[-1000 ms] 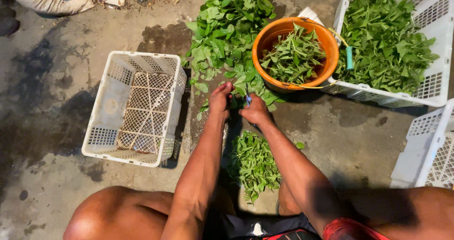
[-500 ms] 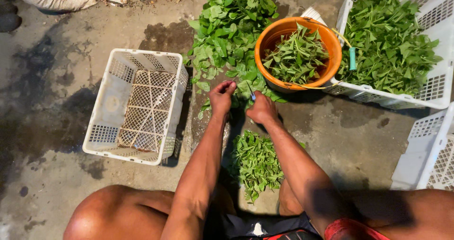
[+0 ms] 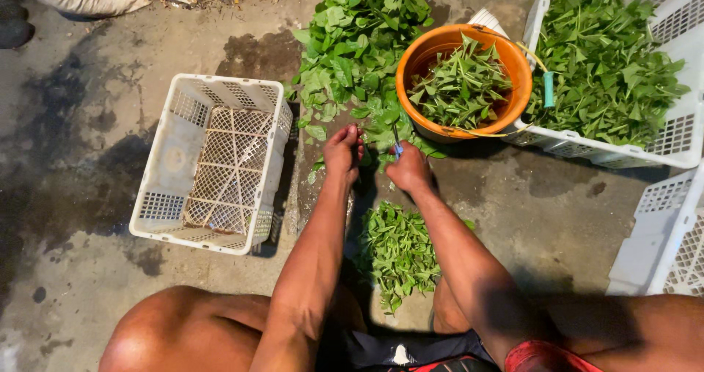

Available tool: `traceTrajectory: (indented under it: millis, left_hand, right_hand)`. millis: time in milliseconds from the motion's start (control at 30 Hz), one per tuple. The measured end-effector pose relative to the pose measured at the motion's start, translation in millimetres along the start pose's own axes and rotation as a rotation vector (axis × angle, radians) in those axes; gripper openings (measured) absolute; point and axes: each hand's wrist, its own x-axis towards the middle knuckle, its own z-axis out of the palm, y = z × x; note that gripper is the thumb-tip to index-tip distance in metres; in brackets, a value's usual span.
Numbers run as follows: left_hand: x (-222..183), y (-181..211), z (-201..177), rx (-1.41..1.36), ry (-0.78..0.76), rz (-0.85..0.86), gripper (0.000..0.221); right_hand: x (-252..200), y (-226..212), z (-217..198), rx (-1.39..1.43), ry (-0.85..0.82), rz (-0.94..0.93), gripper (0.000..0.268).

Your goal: The person sits on the floor and uses shears to trim leaves from stems. The trimmed leaves are placed into a pile on the floor, while the stems are discarded into an orange bucket. The person continues this repetitive trimming process throughout the clip.

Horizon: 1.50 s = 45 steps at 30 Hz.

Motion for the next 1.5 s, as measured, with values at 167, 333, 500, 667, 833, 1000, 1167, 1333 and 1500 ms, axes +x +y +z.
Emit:
traceTrajectory:
  millis: [167,333,500,667,833,1000,1167,1333,1500]
  left_hand:
    - [4,2,-10,-0.254,-0.068,-0.097,0.013]
    - [2,-6,-12,-0.292,-0.111,-0.143,0.009]
    - [-6,-13,-4,-0.217,-0.111,-0.192,0.008]
    - [-21,1,4,-0.079,-0.097,-0.182,0.009]
    - [-50,37,-6,0.600,-0.540,-0.396,0.018]
    - [-56,42,-27,1.032,-0.826,-0.684,0.026]
    - [-5,44,-71,0.864,-0.219,-0.075,0.020]
    - [24,33,-70,1.062,0.165,0.396,0.015]
    - [4,44,-35,1.448,0.194,0.287,0.017]
  right_hand:
    - [5,16,24,0.190,-0.147,-0.088,0.052]
    - [4,6,32,0.227,-0.192,-0.062,0.054]
    - [6,6,30,0.177,-0.092,-0.086,0.039]
    - [16,22,32,0.020,0.121,-0.064,0.024]
    - [35,55,21,0.049,0.056,-0.030,0.023]
    - [44,78,29,0.059,0.013,-0.031,0.020]
    - [39,76,40,0.046,-0.006,-0.041,0.017]
    - [27,65,42,0.052,-0.040,0.013,0.020]
    - [16,55,38,0.069,-0.079,0.031,0.023]
